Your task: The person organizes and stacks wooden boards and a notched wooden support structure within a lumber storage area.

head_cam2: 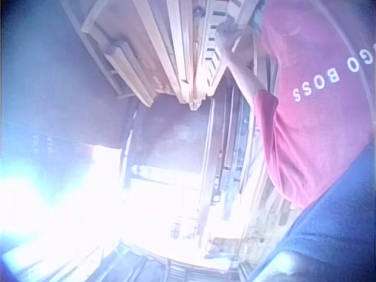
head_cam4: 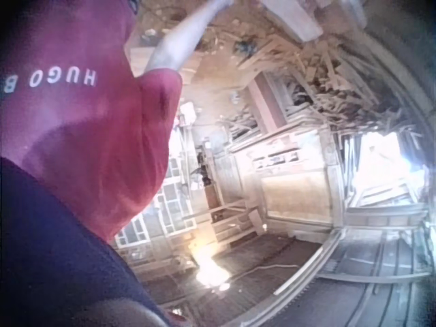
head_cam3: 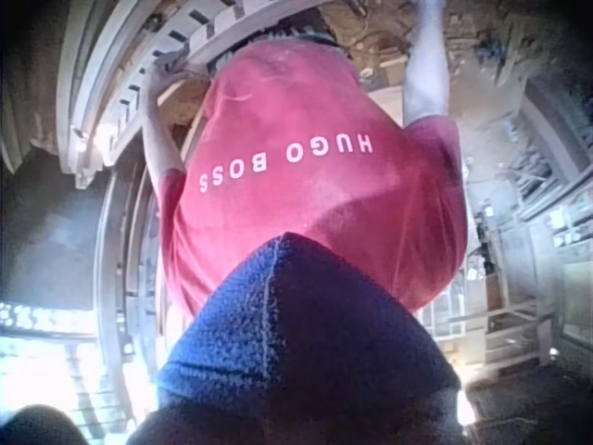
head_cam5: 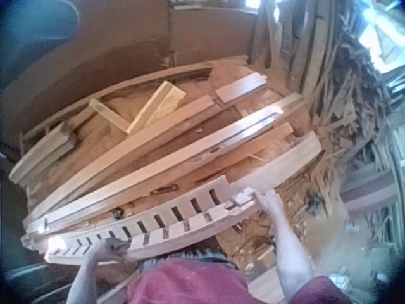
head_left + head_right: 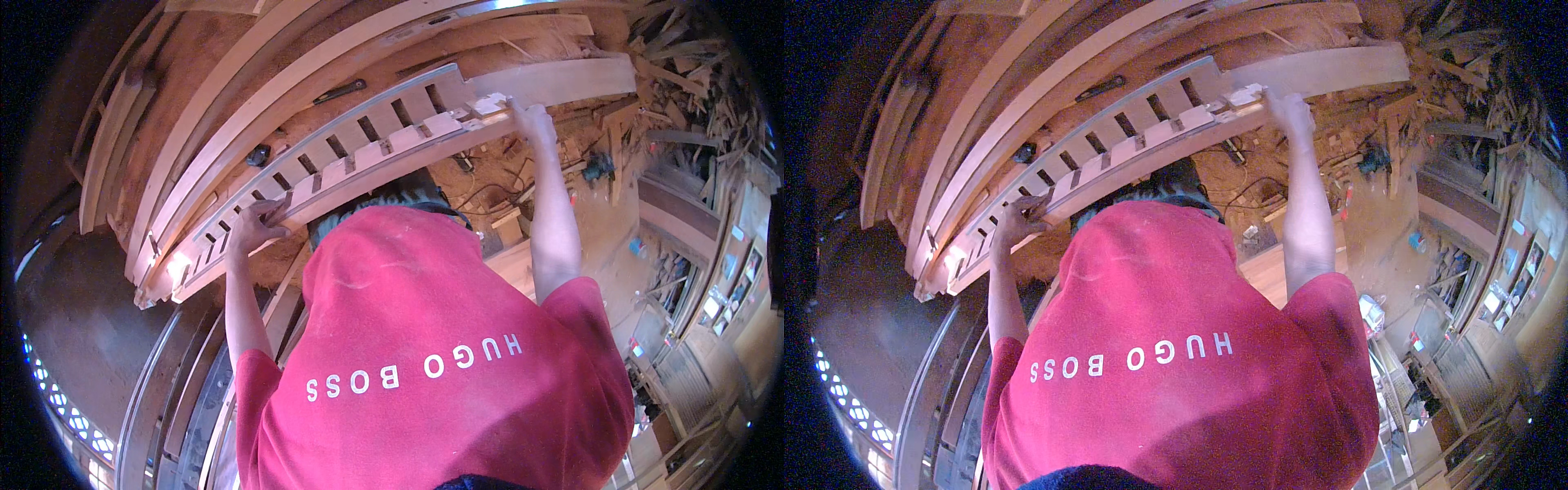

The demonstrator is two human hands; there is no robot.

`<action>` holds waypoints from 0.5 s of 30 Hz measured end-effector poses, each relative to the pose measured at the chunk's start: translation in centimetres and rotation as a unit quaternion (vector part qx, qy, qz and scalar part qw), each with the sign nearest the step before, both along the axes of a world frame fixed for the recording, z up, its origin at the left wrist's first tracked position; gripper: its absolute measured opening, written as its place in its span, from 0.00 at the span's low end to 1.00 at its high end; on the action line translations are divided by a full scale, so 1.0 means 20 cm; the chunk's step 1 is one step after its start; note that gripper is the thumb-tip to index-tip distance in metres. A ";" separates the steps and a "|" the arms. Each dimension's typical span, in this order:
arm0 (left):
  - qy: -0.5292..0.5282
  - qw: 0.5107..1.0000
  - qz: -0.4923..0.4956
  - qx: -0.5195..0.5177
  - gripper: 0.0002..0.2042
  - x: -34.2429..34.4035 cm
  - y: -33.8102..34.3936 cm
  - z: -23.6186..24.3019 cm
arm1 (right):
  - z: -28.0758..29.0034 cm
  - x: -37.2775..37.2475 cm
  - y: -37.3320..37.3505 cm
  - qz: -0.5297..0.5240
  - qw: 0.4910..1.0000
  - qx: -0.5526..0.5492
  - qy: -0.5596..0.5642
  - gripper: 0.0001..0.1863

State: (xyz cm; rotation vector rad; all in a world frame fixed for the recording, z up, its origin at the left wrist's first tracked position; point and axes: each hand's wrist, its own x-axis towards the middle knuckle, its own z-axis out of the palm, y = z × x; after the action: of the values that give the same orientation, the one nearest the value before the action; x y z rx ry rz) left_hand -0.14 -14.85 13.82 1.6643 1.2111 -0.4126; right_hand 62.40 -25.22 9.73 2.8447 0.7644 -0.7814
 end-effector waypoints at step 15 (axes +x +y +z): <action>0.084 0.913 -0.078 0.391 0.34 -0.06 -0.29 -0.21 | 0.14 -0.05 0.17 0.008 0.995 -0.101 -0.004 0.42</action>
State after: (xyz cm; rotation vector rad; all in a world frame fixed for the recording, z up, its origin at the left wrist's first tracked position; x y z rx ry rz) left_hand -1.41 -20.65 9.71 2.4611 1.4860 -0.1657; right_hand 61.40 -21.83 12.46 2.6563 0.6650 -0.7952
